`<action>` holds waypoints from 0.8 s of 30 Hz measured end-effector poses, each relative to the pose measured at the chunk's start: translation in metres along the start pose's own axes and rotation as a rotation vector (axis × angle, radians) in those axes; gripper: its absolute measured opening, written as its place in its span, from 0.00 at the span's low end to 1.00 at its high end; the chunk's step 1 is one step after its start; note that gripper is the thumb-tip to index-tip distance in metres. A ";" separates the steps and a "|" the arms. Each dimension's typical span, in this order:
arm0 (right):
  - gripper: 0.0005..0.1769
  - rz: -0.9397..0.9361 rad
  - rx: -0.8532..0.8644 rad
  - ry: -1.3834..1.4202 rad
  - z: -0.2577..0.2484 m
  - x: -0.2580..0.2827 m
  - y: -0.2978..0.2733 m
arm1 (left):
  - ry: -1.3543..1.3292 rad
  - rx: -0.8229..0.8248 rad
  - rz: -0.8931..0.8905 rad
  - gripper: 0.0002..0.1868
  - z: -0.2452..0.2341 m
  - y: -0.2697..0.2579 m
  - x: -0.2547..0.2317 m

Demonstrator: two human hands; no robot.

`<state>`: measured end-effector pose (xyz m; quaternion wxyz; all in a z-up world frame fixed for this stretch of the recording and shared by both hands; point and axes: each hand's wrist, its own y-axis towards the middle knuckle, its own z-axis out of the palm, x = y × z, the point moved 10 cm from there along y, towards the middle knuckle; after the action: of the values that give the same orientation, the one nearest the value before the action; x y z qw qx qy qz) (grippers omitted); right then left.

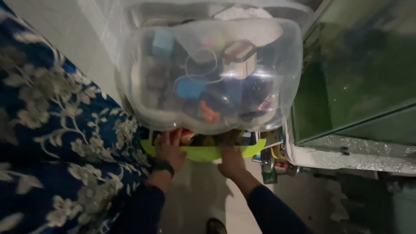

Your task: Organize a toy figure, document folders, and various personal items in a multipurpose room.

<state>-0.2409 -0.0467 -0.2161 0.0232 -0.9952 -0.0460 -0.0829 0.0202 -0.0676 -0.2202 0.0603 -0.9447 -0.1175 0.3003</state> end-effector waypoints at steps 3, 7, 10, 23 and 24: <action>0.42 -0.128 0.420 -0.063 0.041 0.030 -0.005 | 0.445 0.157 0.179 0.47 0.030 0.013 -0.015; 0.26 -0.051 0.427 -0.068 0.047 0.036 0.004 | 0.429 0.265 0.051 0.42 0.044 0.017 -0.015; 0.14 -0.055 0.374 -0.141 0.051 0.036 0.016 | 0.472 0.286 0.032 0.38 0.048 0.033 -0.008; 0.37 -0.126 0.427 -0.184 0.031 0.072 0.000 | 0.382 0.224 -0.073 0.35 0.104 0.089 0.012; 0.37 -0.125 0.436 -0.176 0.033 0.073 0.001 | 0.390 0.233 -0.078 0.35 0.101 0.073 0.010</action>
<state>-0.1639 -0.0395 -0.2364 0.2281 -0.9653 -0.1264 0.0146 -0.0169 -0.1314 -0.3212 0.2018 -0.9663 -0.1044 0.1212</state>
